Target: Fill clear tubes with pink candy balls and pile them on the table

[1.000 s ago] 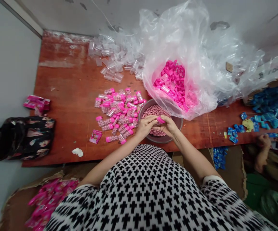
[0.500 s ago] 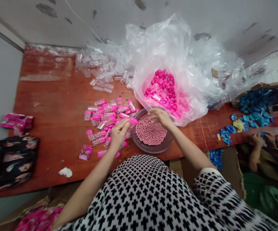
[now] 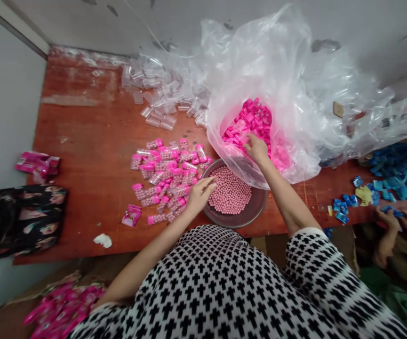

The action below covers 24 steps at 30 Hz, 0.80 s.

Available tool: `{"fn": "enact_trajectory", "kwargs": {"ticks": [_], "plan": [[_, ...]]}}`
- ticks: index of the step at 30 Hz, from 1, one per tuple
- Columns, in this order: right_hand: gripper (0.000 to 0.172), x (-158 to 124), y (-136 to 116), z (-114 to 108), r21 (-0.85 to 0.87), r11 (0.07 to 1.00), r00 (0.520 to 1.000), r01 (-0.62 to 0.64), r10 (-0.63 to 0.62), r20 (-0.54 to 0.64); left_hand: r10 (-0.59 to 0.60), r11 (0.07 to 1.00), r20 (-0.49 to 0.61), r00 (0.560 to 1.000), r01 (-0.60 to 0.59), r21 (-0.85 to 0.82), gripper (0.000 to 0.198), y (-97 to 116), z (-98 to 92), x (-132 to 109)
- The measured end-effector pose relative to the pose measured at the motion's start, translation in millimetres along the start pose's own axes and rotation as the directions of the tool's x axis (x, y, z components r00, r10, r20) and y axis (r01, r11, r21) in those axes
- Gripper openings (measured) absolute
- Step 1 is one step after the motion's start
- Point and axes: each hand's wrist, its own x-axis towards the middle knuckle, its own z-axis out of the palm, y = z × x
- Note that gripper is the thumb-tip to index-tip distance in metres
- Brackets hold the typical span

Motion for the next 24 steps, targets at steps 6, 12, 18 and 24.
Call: {"fn": "enact_trajectory", "kwargs": {"ticks": [6, 12, 18, 24], "plan": [[0.027, -91.3, -25.3, 13.2, 0.814, 0.572, 0.995, -0.102, 0.05, 0.09, -0.191, 0.889, 0.103, 0.976, 0.217, -0.404, 0.046, 3.6, 44.3, 3.2], [0.032, -182.1, -53.3, 50.0, 0.872, 0.432, 0.969, -0.23, 0.018, 0.247, -0.238, 0.839, 0.061, 0.969, 0.237, -0.489, 0.039, 4.9, 51.1, -13.3], [0.04, -187.1, -27.6, 25.5, 0.372, 0.838, 0.868, 0.4, -0.477, 0.142, -0.403, 0.785, 0.313, 0.86, 0.5, -0.365, 0.028, -6.7, 34.7, -28.8], [0.031, -170.5, -13.5, 26.9, -0.057, 0.685, 0.637, 0.726, -0.639, 0.431, -0.474, 0.749, 0.31, 0.824, 0.563, -0.349, 0.031, -12.9, 34.1, -36.1]]}}
